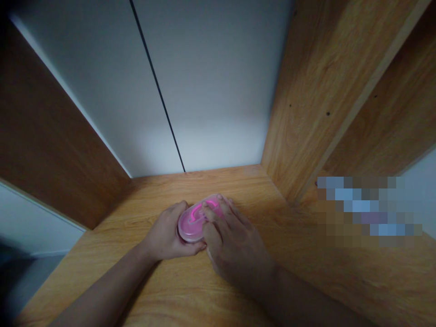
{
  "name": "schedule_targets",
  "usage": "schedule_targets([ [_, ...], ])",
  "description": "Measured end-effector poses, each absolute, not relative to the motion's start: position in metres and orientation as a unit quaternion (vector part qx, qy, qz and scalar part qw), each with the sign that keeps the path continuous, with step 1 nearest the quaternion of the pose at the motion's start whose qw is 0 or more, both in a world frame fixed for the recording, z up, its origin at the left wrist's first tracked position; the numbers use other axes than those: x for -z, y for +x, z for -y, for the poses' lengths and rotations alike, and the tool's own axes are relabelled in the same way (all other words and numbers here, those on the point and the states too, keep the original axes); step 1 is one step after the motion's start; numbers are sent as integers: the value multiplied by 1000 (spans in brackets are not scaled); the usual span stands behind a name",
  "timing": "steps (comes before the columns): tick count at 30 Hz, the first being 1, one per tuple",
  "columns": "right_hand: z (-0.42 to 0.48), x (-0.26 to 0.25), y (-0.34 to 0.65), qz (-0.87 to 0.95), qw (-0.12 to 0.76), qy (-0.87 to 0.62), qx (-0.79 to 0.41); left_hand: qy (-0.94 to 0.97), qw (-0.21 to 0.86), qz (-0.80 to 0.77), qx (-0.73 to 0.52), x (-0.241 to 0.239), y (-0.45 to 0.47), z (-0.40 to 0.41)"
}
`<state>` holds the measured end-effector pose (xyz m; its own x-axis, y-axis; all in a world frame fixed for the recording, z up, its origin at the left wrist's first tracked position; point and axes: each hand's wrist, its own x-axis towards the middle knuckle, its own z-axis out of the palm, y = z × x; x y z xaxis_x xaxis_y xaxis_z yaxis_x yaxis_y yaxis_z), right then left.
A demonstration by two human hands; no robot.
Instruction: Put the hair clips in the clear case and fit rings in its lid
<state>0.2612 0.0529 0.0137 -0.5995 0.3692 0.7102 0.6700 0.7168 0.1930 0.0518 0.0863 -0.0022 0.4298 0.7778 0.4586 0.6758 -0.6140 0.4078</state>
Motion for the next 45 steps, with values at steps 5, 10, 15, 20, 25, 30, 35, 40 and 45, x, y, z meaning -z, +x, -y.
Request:
schedule_targets([
  [5,-52,-17,260,862,338,-297,234,841,84,-430,-318,1,52,-86],
  [10,-52,-13,260,861,339,-302,229,839,93,-437,-311,0,52,-86],
  [15,-53,-9,262,861,351,-305,207,840,88,-436,-310,2,51,-86],
  [20,-56,-9,266,867,367,-292,167,837,99,-436,-315,2,50,-86],
  [25,-65,-8,271,869,388,-277,131,837,131,-424,-320,-1,47,-86],
  [30,-70,-6,273,857,418,-282,101,812,211,-388,-382,2,42,-89],
  [35,-69,-10,273,846,437,-287,104,789,261,-388,-398,5,41,-89],
  [40,-71,-7,275,818,488,-291,91,776,282,-387,-409,6,41,-88],
  [45,-70,-6,277,765,538,-347,69,773,295,-379,-414,8,41,-88],
])
